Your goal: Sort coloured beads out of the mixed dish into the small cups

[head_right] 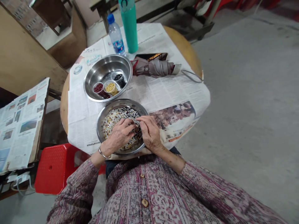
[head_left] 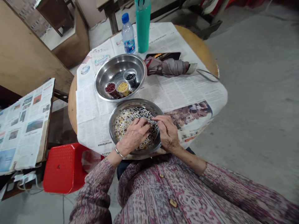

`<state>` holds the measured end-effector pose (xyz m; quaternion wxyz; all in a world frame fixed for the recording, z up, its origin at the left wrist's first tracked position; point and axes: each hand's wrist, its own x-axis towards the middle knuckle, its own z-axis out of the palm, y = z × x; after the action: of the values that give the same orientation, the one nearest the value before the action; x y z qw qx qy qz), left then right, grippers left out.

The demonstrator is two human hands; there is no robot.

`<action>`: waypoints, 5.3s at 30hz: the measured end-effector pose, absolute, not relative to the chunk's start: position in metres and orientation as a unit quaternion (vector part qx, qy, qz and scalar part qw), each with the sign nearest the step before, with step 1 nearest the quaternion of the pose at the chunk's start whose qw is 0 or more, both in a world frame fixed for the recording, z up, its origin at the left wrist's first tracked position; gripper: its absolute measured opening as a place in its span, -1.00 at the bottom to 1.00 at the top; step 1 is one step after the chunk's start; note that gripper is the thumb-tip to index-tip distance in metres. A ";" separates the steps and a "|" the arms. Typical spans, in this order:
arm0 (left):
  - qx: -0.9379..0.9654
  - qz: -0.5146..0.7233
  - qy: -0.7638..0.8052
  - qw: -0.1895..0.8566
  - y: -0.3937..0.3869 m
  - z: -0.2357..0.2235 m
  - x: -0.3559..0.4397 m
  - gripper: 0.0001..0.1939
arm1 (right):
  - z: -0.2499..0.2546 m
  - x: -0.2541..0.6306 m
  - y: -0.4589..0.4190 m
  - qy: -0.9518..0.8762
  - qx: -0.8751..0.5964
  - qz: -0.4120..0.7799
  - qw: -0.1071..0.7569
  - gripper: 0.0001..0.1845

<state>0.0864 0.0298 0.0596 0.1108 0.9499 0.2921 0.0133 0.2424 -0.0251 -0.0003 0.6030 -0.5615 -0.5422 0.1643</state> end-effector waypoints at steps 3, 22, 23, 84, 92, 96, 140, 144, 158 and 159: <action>0.953 0.018 0.282 0.111 0.038 0.051 0.095 -0.82 | 0.000 0.242 -0.025 -0.541 -0.557 0.160 0.610 -0.70; 0.936 0.051 0.331 0.103 0.018 0.058 0.078 -0.71 | -0.002 0.242 -0.024 -0.546 -0.548 0.157 0.613 -0.73; 0.944 0.031 0.308 0.113 0.013 0.058 0.080 -0.69 | -0.002 0.243 -0.024 -0.547 -0.549 0.156 0.613 -0.73; 0.944 -0.010 0.326 0.058 0.054 0.054 0.105 -0.76 | 0.001 0.243 -0.024 -0.551 -0.556 0.153 0.603 -0.75; 0.905 0.012 0.425 0.016 0.064 0.058 0.073 -0.84 | 0.000 0.243 -0.024 -0.548 -0.556 0.161 0.604 -0.75; 0.881 0.000 0.472 -0.027 0.054 0.063 0.061 -0.84 | 0.000 0.243 -0.024 -0.547 -0.554 0.159 0.607 -0.76; 0.898 0.023 0.434 0.066 0.057 0.058 0.096 -0.82 | -0.001 0.242 -0.023 -0.566 -0.539 0.149 0.606 -0.78; 0.891 -0.009 0.453 0.042 0.048 0.062 0.079 -0.83 | -0.001 0.243 -0.024 -0.567 -0.539 0.147 0.606 -0.78; 0.881 0.023 0.471 0.044 0.056 0.063 0.094 -0.84 | 0.000 0.244 -0.024 -0.574 -0.540 0.144 0.599 -0.78; 0.882 0.014 0.469 0.044 0.057 0.062 0.096 -0.85 | 0.000 0.244 -0.024 -0.574 -0.539 0.144 0.599 -0.78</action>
<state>0.0956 0.0571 0.0623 0.0439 0.8818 0.4694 0.0144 0.2439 -0.0236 -0.0002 0.5995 -0.5391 -0.5737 0.1444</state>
